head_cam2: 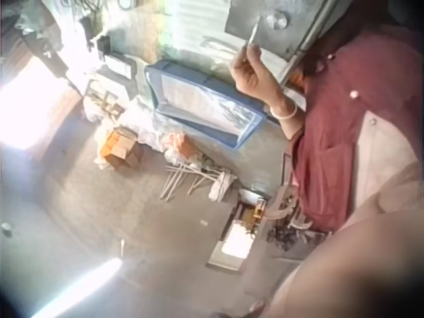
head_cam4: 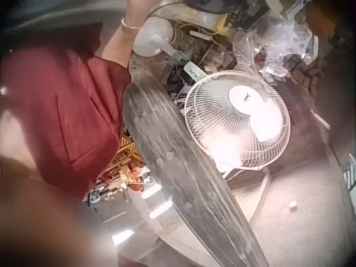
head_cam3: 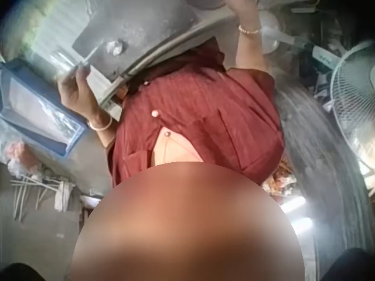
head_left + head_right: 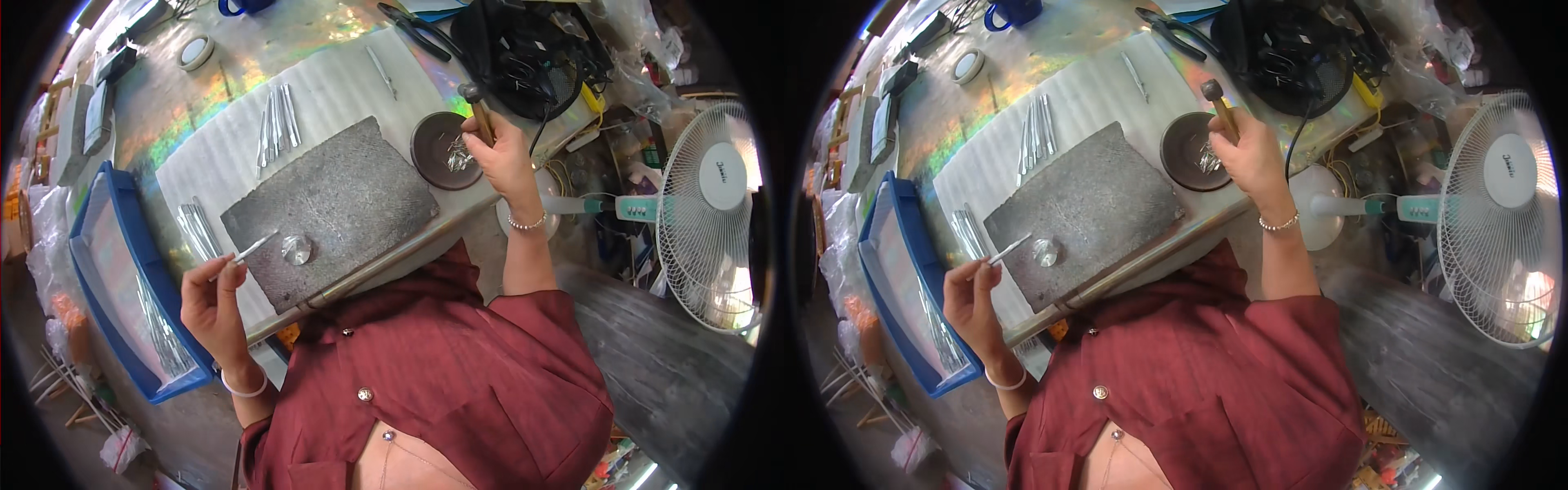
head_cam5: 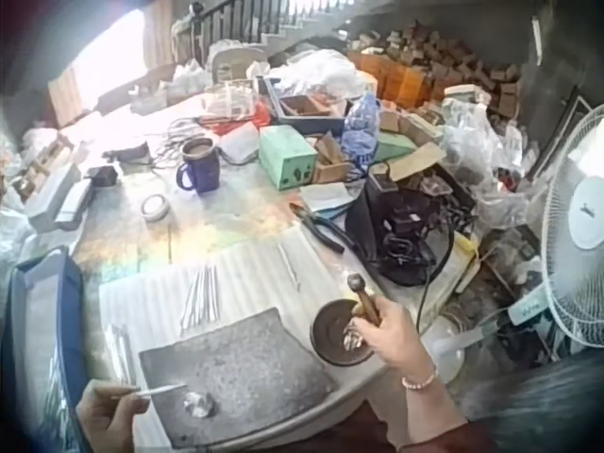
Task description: The person is stamping markings onto metal strips using a hammer and a steel punch.
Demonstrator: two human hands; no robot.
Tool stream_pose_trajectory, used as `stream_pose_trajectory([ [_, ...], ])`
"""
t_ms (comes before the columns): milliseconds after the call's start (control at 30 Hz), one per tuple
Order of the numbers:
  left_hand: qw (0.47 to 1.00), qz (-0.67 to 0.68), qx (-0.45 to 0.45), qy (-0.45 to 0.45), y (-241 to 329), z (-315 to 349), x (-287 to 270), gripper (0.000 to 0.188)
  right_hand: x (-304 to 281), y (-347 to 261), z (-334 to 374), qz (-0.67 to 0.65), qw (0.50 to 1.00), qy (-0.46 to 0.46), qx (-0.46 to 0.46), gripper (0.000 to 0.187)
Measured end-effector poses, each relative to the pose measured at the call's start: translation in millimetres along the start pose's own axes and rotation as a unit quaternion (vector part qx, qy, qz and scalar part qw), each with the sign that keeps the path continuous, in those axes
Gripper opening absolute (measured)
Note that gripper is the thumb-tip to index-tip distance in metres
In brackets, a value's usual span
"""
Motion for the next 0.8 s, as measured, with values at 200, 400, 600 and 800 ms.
stream_pose_trajectory([
  [200, 0.927, -0.339, 0.149, -0.067, -5, 19, -5, 0.014, 21, -2, -14, 0.27, 0.962, -0.033, 0.003, 0.028],
  [400, 0.905, -0.392, 0.124, -0.11, -8, 26, -11, 0.014, 37, -2, -21, 0.336, 0.941, -0.031, -0.027, 0.024],
  [600, 0.993, -0.002, -0.041, -0.115, -5, 27, -9, 0.013, 44, 0, -30, 0.382, 0.918, -0.096, -0.049, 0.021],
  [800, 0.943, 0.266, -0.097, -0.175, -4, 30, 11, 0.016, 12, -11, -19, -0.069, 0.994, -0.071, 0.042, 0.007],
])
Point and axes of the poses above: each hand's wrist, its own z-axis away from the middle knuckle, its own x-axis out of the palm, y = z × x, the point moved 3 cm from there along -z, towards the middle knuckle, and after that the axes turned 8 degrees about -z, right-handed, at the moved point
